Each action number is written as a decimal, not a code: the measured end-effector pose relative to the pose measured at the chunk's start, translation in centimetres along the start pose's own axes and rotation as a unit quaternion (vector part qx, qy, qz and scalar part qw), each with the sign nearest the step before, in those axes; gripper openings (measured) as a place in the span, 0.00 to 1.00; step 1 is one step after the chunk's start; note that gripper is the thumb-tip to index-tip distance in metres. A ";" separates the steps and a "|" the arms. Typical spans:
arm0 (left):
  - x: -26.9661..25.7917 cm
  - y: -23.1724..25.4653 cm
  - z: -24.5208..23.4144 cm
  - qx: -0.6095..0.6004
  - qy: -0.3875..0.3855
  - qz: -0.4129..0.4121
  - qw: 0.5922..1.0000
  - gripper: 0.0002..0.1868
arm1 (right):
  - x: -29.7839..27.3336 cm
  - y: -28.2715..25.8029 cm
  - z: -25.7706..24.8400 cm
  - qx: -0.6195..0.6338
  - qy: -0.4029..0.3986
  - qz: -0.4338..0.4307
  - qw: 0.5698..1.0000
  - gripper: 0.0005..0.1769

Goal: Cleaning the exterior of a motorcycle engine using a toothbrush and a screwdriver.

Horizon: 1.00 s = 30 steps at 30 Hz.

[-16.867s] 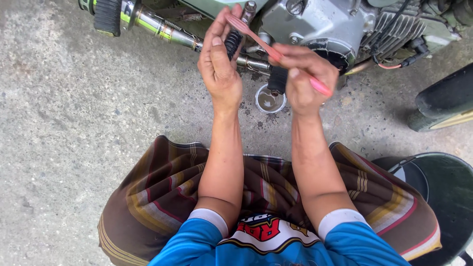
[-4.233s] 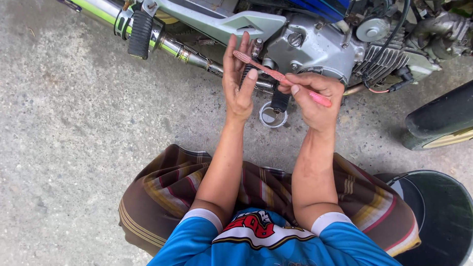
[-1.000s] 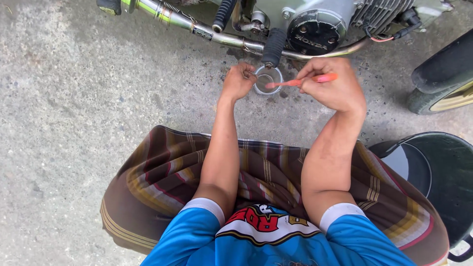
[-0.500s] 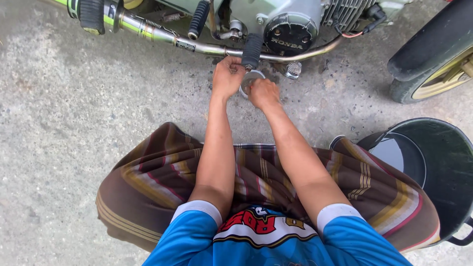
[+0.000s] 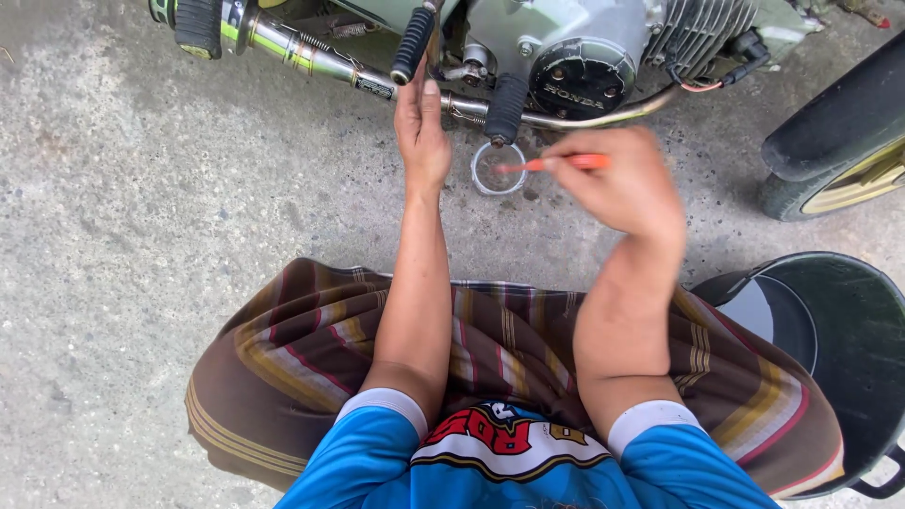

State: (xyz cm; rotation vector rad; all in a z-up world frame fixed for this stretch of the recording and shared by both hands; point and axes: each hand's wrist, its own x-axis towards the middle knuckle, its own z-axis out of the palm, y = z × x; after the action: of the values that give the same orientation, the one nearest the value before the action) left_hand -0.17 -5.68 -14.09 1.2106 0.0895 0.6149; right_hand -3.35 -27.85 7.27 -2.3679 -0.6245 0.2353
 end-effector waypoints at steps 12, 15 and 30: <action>2.9 6.0 -0.7 -0.081 -0.049 0.082 0.992 0.37 | 7.2 -2.5 7.2 -0.020 0.262 -0.326 0.908 0.11; 3.8 6.6 -0.5 -0.121 -0.091 0.093 0.984 0.35 | 6.9 -3.2 10.1 -0.066 0.338 -0.307 0.887 0.11; 3.8 6.2 -0.3 -0.261 -0.057 -0.030 0.963 0.41 | 5.9 -4.7 8.9 -0.024 0.291 -0.224 0.930 0.08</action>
State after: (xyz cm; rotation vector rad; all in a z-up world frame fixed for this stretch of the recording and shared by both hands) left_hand 0.44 -2.27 -7.73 0.7259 -0.1288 0.4738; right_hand -2.83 -16.78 3.54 -2.1058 -0.8443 -0.6669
